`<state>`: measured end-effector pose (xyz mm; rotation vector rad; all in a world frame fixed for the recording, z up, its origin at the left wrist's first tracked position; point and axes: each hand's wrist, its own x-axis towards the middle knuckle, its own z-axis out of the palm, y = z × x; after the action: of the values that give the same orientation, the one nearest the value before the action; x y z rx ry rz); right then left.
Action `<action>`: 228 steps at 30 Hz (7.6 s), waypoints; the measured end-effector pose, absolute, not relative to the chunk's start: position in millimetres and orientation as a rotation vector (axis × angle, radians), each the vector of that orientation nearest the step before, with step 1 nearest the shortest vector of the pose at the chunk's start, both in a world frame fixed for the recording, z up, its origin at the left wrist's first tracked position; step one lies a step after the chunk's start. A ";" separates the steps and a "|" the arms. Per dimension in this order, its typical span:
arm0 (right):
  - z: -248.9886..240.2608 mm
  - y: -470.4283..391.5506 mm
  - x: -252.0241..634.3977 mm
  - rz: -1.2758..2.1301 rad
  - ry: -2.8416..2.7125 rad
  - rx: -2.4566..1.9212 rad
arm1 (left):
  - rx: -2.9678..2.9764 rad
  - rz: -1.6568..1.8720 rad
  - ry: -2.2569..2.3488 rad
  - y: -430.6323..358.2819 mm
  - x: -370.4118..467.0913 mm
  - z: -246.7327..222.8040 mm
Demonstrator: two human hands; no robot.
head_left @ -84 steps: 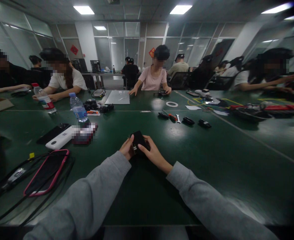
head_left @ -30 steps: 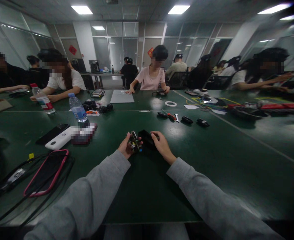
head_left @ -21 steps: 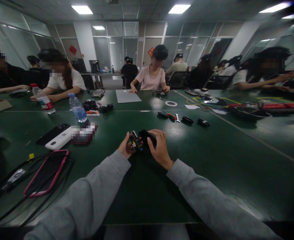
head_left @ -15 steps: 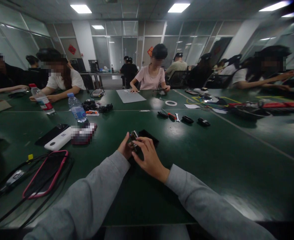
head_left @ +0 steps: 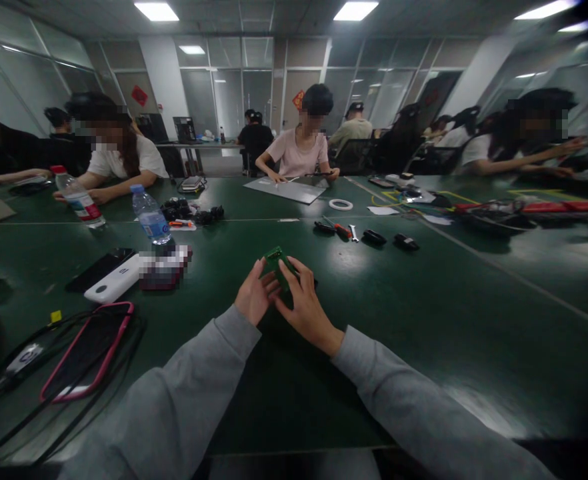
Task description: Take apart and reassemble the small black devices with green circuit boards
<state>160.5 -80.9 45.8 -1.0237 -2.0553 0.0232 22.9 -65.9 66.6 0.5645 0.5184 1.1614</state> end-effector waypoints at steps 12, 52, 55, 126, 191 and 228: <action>46.6 -58.6 177.0 0.236 -1.562 -1.057 | 1.015 1.177 0.562 -82.4 33.2 62.6; 63.5 -70.4 169.9 1.584 -1.146 -0.714 | 1.228 1.627 0.902 -70.4 18.7 62.8; 66.8 -72.4 170.4 1.541 -1.158 -0.754 | 1.279 1.627 0.897 -71.5 18.2 64.0; 71.2 -83.6 168.8 1.850 -0.880 -0.599 | 2.056 1.930 0.975 -73.0 13.5 58.6; 92.5 -91.2 177.4 2.171 -0.545 -0.715 | 2.277 1.676 0.940 -77.0 5.9 83.9; 100.4 -93.6 183.1 2.333 -0.546 -0.484 | 2.189 1.441 1.153 -55.5 -11.8 70.5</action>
<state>183.1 -93.6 100.4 -0.4840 -0.5461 2.3326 -11.8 -55.5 70.5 2.1892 1.1529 1.4410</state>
